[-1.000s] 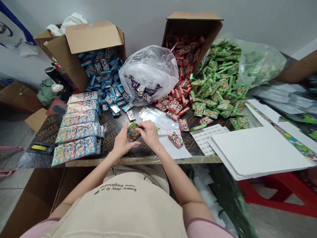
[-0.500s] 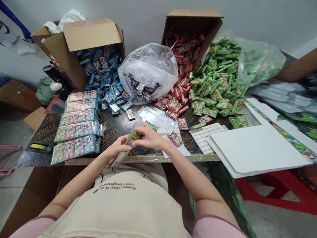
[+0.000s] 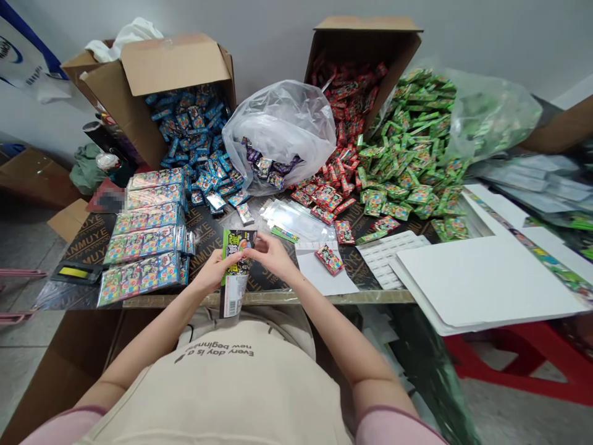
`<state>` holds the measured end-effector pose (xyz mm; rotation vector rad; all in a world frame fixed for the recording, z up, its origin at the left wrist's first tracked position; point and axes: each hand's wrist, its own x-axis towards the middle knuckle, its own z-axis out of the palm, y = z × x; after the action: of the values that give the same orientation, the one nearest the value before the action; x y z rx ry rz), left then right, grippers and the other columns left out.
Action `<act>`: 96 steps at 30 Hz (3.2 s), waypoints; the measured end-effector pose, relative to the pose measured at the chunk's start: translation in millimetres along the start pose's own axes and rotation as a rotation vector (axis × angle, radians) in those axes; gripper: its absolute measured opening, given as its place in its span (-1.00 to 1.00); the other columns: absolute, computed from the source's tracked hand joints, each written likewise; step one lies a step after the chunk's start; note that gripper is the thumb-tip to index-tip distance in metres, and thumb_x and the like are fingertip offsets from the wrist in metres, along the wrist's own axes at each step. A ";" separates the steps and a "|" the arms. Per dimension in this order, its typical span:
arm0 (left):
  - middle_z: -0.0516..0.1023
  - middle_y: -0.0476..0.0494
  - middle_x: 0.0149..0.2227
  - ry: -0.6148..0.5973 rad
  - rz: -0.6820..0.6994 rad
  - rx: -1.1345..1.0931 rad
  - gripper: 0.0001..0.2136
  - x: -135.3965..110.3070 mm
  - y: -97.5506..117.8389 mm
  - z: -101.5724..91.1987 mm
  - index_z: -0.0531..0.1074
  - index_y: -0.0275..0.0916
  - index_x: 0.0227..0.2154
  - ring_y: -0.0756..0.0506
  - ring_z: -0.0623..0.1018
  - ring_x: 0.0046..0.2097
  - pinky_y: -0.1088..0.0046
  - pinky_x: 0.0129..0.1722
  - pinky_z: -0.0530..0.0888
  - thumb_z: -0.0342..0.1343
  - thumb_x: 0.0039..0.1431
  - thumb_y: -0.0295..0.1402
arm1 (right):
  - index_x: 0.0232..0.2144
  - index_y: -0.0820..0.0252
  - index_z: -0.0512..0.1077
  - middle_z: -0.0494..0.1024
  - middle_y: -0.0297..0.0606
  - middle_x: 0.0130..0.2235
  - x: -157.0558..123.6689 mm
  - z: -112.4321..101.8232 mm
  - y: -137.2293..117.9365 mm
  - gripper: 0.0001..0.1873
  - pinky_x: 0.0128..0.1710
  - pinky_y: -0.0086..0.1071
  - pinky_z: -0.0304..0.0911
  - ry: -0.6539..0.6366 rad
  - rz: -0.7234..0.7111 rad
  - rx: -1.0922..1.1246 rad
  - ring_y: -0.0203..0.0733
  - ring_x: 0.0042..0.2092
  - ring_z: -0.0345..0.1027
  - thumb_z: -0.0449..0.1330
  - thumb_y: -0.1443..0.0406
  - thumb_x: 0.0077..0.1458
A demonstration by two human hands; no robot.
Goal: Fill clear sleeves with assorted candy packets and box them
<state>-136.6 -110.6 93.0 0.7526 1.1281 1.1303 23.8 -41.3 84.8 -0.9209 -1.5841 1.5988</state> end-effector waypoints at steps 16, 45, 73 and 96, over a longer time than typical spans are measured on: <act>0.58 -0.11 -0.31 -0.281 -0.095 -0.039 -0.54 -13.1 1.8 -1.5 0.52 -0.29 -0.21 -0.11 0.53 -0.25 0.39 -0.17 0.40 0.37 -0.27 -0.27 | -0.37 0.16 0.42 0.46 -0.41 -0.44 0.7 -23.8 -62.4 -0.86 -0.39 -0.43 0.20 -0.504 -0.294 -0.534 -0.31 -0.42 0.27 0.26 0.22 0.07; 0.58 -0.10 -0.43 0.172 0.224 0.233 -0.67 30.6 7.6 -21.5 0.53 -0.34 -0.38 -0.05 0.52 -0.43 0.49 -0.45 0.43 0.33 -0.12 -0.17 | -0.36 0.23 0.46 0.57 -0.37 -0.45 -7.8 -6.3 16.4 -0.66 -0.42 -0.37 0.36 -0.174 0.226 0.149 -0.25 -0.45 0.42 0.40 0.19 -0.20; 0.66 -0.16 -0.36 0.171 -0.018 -0.257 -0.77 23.2 -1.3 19.9 0.61 -0.29 -0.45 -0.10 0.60 -0.31 0.44 -0.30 0.48 0.34 -0.22 -0.27 | -0.50 0.12 0.51 0.64 -0.38 -0.41 -3.6 -5.9 -17.5 -0.82 -0.16 -0.28 0.40 0.228 0.192 0.546 -0.17 -0.33 0.54 0.33 0.34 -0.31; 0.64 -0.20 -0.37 0.050 0.749 0.863 -0.91 6.0 26.6 7.8 0.58 -0.27 -0.45 -0.09 0.60 -0.34 0.37 -0.29 0.53 0.17 0.08 -0.42 | -0.39 0.11 0.62 0.65 -0.25 -0.35 -19.2 -36.6 -17.6 -0.86 -0.28 -0.26 0.45 0.135 -0.183 -0.170 -0.16 -0.34 0.52 0.34 0.20 -0.02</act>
<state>-137.1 -96.5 117.6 1.9421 1.4312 1.2411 65.0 -39.2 102.6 -0.9233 -1.6761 1.2655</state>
